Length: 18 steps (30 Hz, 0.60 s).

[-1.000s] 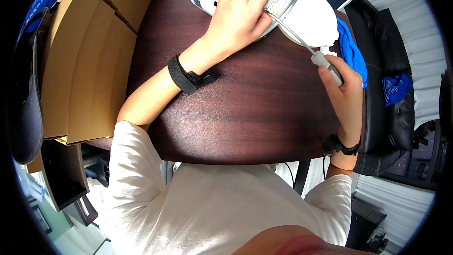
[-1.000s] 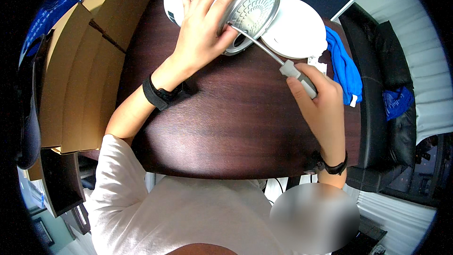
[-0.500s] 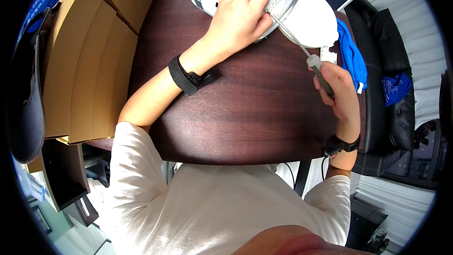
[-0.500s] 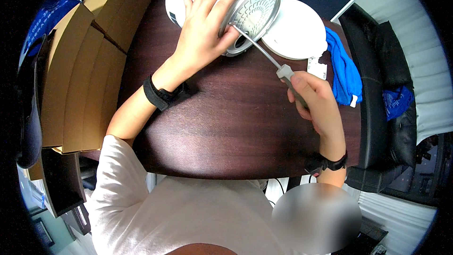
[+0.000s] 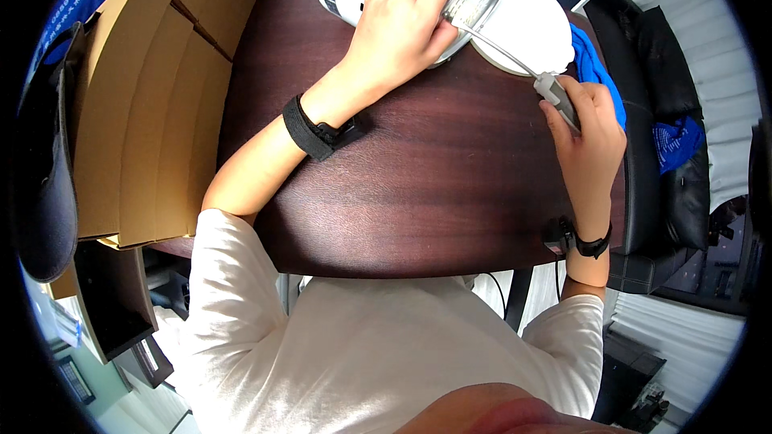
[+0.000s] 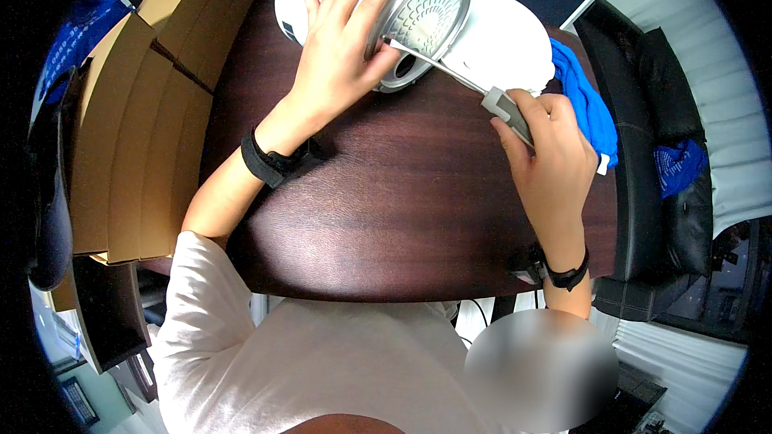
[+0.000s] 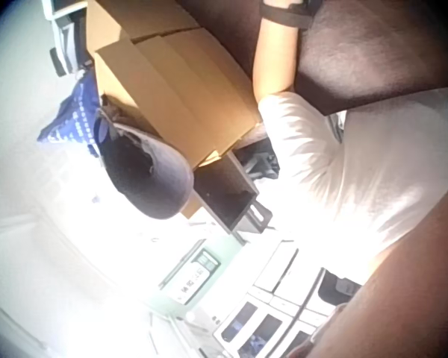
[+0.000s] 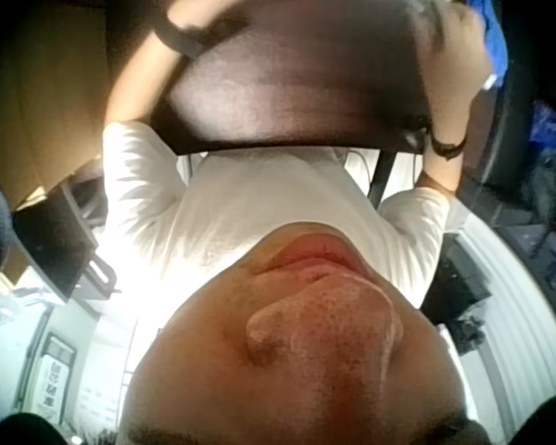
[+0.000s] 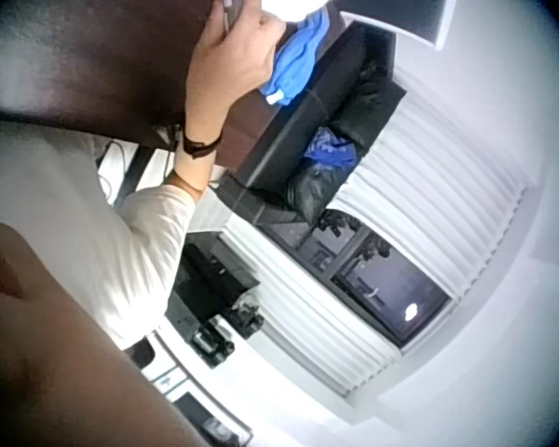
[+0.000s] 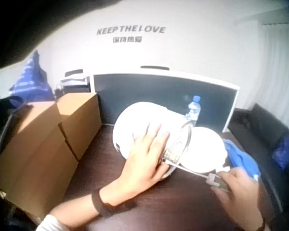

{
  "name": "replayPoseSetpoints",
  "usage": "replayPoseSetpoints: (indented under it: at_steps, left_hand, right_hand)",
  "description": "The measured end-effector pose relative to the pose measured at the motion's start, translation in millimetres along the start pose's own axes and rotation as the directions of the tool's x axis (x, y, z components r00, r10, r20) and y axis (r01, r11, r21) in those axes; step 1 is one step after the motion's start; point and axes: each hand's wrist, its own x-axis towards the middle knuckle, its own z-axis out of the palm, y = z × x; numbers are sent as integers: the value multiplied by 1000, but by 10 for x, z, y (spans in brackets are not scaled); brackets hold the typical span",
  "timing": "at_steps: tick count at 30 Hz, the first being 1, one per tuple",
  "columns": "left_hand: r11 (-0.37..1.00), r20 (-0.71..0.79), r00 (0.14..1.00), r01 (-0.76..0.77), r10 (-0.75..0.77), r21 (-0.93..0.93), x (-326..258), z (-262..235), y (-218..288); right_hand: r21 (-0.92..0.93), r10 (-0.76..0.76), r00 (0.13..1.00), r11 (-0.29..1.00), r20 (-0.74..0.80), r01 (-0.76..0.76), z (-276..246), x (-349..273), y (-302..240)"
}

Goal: The person uses a screwdriver to remove screws from the lid of a white appliance, likely a rice cooker. They carefully unscrew multiple fasteners around the rim and lift the lid to separate it from the main body.

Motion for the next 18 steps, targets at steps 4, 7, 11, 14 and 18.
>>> replayPoseSetpoints:
  at_steps: [4, 7, 11, 14, 18]
  left_hand:
    - [997, -107, 993, -50, 55, 52, -5, 110, -12]
    - [997, -99, 994, -46, 52, 68, -4, 114, -10]
    - [996, -93, 994, -42, 50, 80, -6, 103, -13]
    - [997, -92, 994, -50, 56, 66, -12, 104, -11]
    - [999, -41, 999, -28, 30, 42, -2, 74, -1]
  right_hand:
    - [508, 181, 948, 810, 261, -294, 120, -95, 186]
    - [600, 233, 648, 249, 725, -760, 54, -110, 136]
    - [584, 159, 587, 71, 794, -809, 30, -107, 175]
    - [575, 175, 587, 121, 790, -809, 27, -104, 154]
    - [595, 172, 600, 86, 782, -799, 14, -142, 174]
